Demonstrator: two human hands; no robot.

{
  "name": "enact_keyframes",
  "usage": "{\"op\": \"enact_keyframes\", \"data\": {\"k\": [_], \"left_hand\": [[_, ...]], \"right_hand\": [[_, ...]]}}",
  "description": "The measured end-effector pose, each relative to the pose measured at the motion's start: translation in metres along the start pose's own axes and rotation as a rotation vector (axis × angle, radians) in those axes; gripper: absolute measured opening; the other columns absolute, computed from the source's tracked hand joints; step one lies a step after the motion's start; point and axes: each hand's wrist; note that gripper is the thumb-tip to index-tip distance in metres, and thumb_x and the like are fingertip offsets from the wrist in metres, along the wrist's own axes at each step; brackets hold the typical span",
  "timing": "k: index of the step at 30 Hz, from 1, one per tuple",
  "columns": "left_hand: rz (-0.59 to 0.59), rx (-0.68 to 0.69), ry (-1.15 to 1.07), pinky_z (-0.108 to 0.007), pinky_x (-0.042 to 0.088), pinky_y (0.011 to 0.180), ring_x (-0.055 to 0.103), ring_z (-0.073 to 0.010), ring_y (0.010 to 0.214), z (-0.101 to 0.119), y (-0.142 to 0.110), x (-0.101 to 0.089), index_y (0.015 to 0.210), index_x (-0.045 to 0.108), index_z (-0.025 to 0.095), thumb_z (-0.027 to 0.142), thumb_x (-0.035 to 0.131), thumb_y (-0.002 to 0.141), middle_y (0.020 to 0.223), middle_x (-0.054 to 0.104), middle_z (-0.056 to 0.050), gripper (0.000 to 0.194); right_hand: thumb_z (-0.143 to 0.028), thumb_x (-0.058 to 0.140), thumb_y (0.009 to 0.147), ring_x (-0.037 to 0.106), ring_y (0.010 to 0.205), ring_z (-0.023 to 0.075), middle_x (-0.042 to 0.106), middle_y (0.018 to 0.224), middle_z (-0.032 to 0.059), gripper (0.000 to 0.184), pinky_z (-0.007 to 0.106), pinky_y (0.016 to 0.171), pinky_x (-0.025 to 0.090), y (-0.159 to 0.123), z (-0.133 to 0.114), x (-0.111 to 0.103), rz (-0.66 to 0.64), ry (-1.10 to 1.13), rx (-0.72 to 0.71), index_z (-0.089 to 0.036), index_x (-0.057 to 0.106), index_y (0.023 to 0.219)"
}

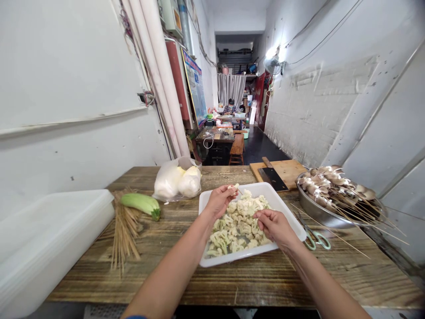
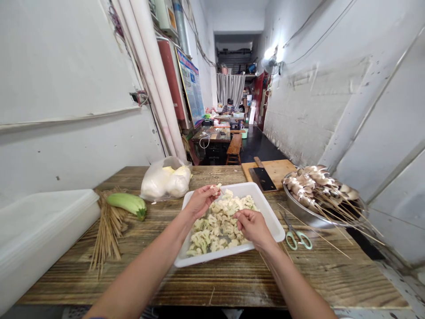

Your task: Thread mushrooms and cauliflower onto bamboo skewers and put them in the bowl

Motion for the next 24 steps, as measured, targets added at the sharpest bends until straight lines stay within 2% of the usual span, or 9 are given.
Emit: {"op": "enact_keyframes", "data": {"k": [24], "left_hand": [[-0.059,-0.034,0.043,-0.021,0.039,0.06,0.053,-0.0078,0.06,0.0018,-0.0037,0.0036,0.07,0.062,0.01,0.022,0.075,0.056,0.065,0.06,-0.003,0.022]], "right_hand": [[-0.048,0.067,0.062,0.022,0.028,0.0006,0.049,0.044,-0.0069,0.036,0.016,0.03,0.011,-0.0017,0.0011,0.0007,-0.005,0.035,0.011,-0.015,0.059,0.071]]}}
Point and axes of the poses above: each hand's wrist, its own y-axis towards the middle knuckle, its own x-axis out of the palm, z = x × y
